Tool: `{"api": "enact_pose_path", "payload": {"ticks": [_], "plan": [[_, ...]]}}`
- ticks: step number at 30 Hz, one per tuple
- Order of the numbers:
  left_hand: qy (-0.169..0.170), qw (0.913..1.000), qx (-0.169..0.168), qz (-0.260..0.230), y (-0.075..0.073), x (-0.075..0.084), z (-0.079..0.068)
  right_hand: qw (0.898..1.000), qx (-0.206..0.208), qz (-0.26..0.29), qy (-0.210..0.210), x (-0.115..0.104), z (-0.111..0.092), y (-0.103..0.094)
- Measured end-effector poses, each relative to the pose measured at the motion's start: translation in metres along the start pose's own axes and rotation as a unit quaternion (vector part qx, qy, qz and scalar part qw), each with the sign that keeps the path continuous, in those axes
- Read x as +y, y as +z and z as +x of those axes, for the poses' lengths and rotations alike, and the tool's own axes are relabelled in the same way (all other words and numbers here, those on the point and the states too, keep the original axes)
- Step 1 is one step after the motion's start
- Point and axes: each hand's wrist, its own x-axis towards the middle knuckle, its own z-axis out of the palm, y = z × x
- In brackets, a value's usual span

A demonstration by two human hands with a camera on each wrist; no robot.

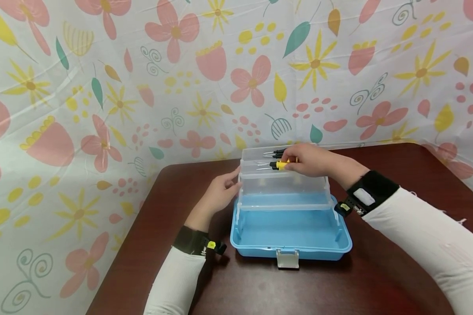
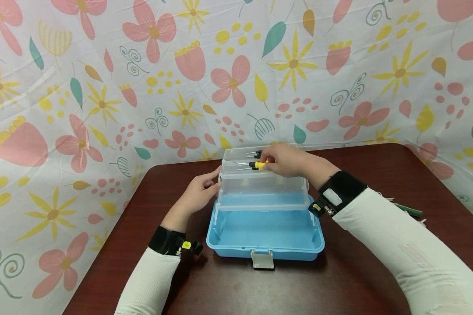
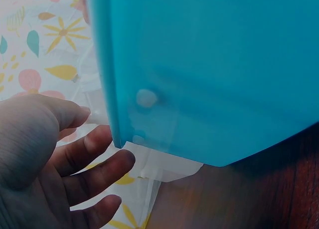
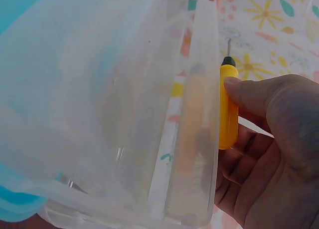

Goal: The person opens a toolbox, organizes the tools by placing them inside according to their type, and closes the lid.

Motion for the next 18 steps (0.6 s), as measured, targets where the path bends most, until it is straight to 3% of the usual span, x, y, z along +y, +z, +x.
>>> {"api": "enact_pose_path", "payload": {"ticks": [18], "plan": [[-0.005,1.0000,0.005,0.000,0.0015,-0.0010,-0.0005,1.000,0.010,-0.027,0.004,0.0042,-0.0024,0.0050]]}}
